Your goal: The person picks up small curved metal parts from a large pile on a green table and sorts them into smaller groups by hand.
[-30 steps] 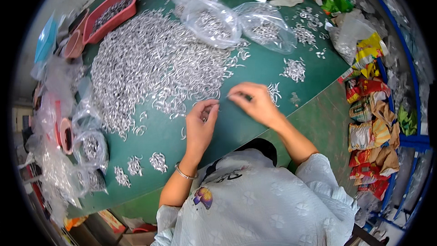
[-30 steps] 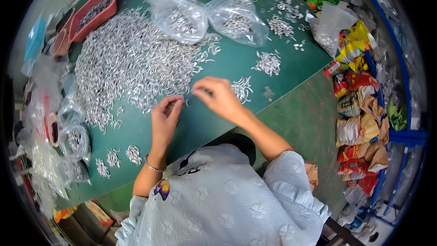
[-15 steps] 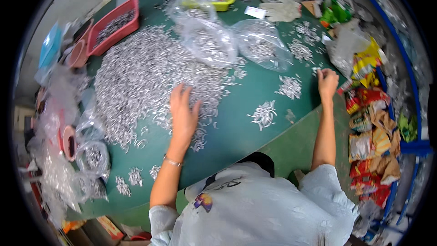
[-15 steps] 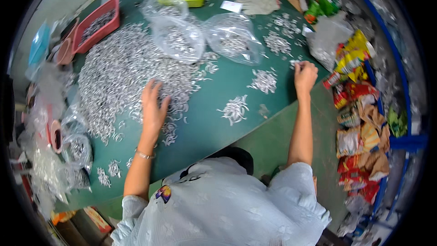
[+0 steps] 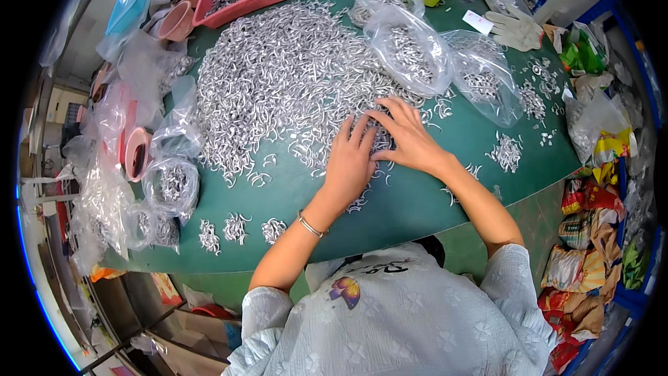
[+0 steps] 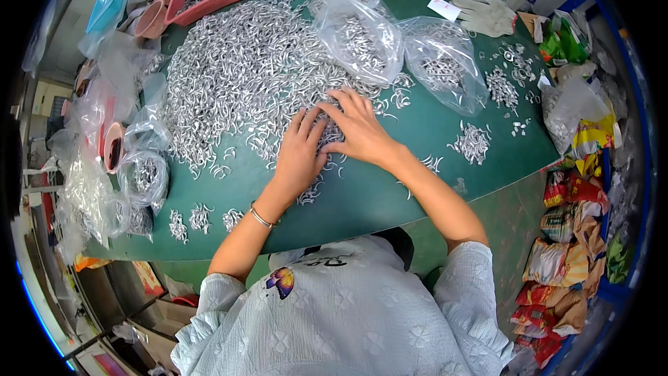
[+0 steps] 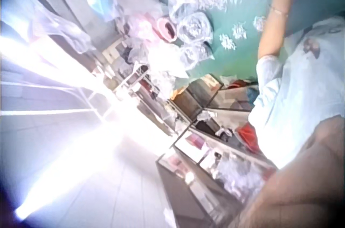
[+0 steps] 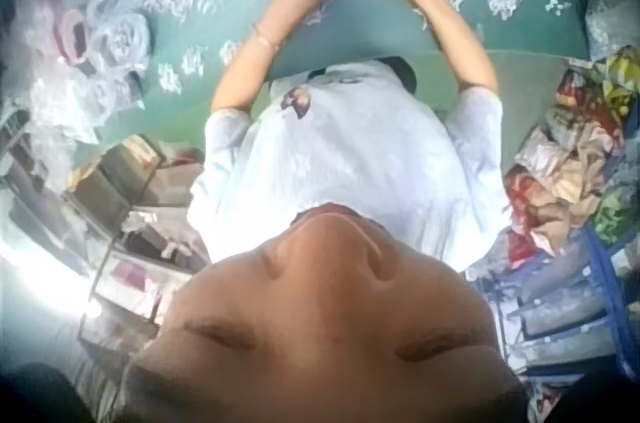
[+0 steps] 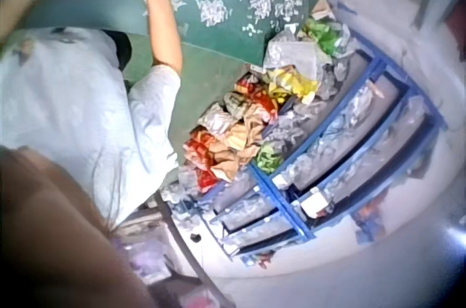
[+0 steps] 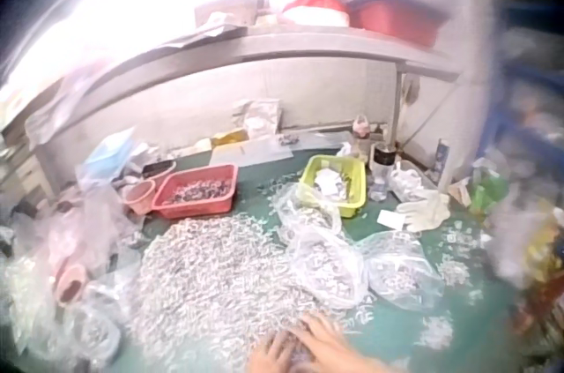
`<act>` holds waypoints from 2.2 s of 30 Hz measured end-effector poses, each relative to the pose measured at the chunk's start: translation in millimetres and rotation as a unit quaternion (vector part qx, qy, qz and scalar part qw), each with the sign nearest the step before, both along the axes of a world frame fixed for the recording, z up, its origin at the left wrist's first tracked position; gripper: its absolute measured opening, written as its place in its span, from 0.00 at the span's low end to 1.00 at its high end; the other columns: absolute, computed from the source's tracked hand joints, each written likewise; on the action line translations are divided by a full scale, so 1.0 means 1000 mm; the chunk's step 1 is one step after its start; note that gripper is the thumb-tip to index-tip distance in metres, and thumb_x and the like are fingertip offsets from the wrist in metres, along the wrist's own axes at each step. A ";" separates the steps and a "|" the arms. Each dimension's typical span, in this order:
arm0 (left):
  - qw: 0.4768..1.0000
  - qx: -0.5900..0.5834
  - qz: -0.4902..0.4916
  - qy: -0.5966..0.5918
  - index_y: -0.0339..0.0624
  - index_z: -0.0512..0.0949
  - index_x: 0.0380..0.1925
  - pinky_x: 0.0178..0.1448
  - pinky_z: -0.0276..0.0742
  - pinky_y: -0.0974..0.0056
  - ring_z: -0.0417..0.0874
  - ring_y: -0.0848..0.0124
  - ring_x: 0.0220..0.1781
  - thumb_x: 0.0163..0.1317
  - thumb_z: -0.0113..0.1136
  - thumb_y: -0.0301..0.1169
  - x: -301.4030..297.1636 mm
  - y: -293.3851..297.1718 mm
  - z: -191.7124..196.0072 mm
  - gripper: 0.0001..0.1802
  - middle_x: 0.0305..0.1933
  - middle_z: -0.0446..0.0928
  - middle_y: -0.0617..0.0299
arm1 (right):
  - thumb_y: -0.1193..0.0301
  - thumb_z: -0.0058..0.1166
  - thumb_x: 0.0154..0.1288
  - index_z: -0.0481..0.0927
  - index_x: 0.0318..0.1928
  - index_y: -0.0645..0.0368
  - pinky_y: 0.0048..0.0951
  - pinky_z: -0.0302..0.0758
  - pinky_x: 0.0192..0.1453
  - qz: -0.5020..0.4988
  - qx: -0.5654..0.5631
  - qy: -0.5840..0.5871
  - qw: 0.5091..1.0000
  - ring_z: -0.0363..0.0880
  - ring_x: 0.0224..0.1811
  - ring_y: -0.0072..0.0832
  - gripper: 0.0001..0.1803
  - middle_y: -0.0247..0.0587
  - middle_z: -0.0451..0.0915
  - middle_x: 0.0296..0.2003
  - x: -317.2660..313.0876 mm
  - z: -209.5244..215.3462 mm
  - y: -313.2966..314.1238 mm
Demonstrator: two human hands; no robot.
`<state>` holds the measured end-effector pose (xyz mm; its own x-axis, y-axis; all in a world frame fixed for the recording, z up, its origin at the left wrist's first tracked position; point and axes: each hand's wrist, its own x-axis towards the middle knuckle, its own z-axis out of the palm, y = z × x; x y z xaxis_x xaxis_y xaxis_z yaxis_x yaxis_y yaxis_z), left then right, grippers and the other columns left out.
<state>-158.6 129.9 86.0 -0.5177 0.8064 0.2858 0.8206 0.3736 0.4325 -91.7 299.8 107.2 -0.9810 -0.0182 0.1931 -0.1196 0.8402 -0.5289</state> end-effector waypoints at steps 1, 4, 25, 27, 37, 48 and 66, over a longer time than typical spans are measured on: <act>1.000 0.002 -0.005 -0.002 0.34 0.71 0.54 0.67 0.67 0.48 0.65 0.44 0.67 0.48 0.63 0.21 0.003 -0.004 0.004 0.29 0.66 0.65 0.48 | 0.63 0.73 0.45 0.70 0.61 0.57 0.51 0.54 0.72 0.004 -0.005 -0.016 1.000 0.52 0.71 0.51 0.41 0.48 0.59 0.66 0.002 -0.002 -0.003; 1.000 0.001 -0.011 -0.027 0.35 0.72 0.53 0.67 0.67 0.49 0.66 0.46 0.66 0.49 0.59 0.19 0.017 -0.024 -0.001 0.26 0.65 0.66 0.48 | 0.63 0.75 0.42 0.70 0.61 0.57 0.53 0.54 0.71 0.033 0.006 -0.026 0.999 0.52 0.71 0.51 0.43 0.48 0.59 0.66 0.012 -0.007 -0.012; 0.940 0.039 0.314 -0.127 0.35 0.81 0.28 0.38 0.75 0.57 0.79 0.58 0.33 0.47 0.73 0.29 -0.074 -0.078 -0.011 0.12 0.29 0.77 0.54 | 0.66 0.67 0.54 0.75 0.55 0.56 0.48 0.56 0.70 0.064 -0.003 -0.025 0.998 0.54 0.71 0.49 0.27 0.44 0.62 0.66 0.011 -0.006 -0.030; 0.918 0.026 0.329 -0.217 0.35 0.81 0.27 0.39 0.75 0.57 0.80 0.57 0.34 0.46 0.71 0.27 -0.080 -0.078 -0.006 0.10 0.30 0.78 0.53 | 0.68 0.66 0.55 0.75 0.54 0.56 0.48 0.56 0.70 0.063 -0.003 -0.021 0.998 0.55 0.70 0.49 0.26 0.44 0.62 0.65 0.012 -0.004 -0.032; 0.850 0.212 0.179 -0.449 0.32 0.80 0.35 0.42 0.78 0.69 0.84 0.71 0.36 0.58 0.63 0.20 -0.026 -0.063 0.028 0.05 0.36 0.83 0.56 | 0.75 0.63 0.58 0.77 0.52 0.60 0.35 0.69 0.59 0.006 -0.201 0.012 0.980 0.73 0.54 0.39 0.20 0.45 0.75 0.50 0.015 0.016 -0.050; 0.860 0.187 0.077 -0.468 0.31 0.80 0.42 0.47 0.81 0.69 0.84 0.72 0.41 0.63 0.62 0.23 0.017 -0.040 0.036 0.09 0.40 0.83 0.57 | 0.78 0.61 0.61 0.83 0.36 0.64 0.22 0.73 0.38 -0.183 -0.250 0.045 0.950 0.78 0.32 0.22 0.03 0.37 0.84 0.32 0.064 0.003 -0.015; 0.880 -0.036 0.438 0.181 0.44 0.86 0.30 0.45 0.66 0.56 0.74 0.61 0.42 0.56 0.65 0.32 -0.135 -0.147 -0.017 0.06 0.34 0.75 0.60 | 0.71 0.56 0.70 0.79 0.44 0.67 0.15 0.64 0.33 -0.407 -0.389 0.159 0.811 0.72 0.29 0.15 0.10 0.36 0.81 0.33 0.177 -0.034 0.103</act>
<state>-293.8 -17.4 68.9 -0.8352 0.1654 0.5245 0.2832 0.9469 0.1524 85.1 402.6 73.1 -0.5045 0.8596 0.0811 0.0727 0.1359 -0.9881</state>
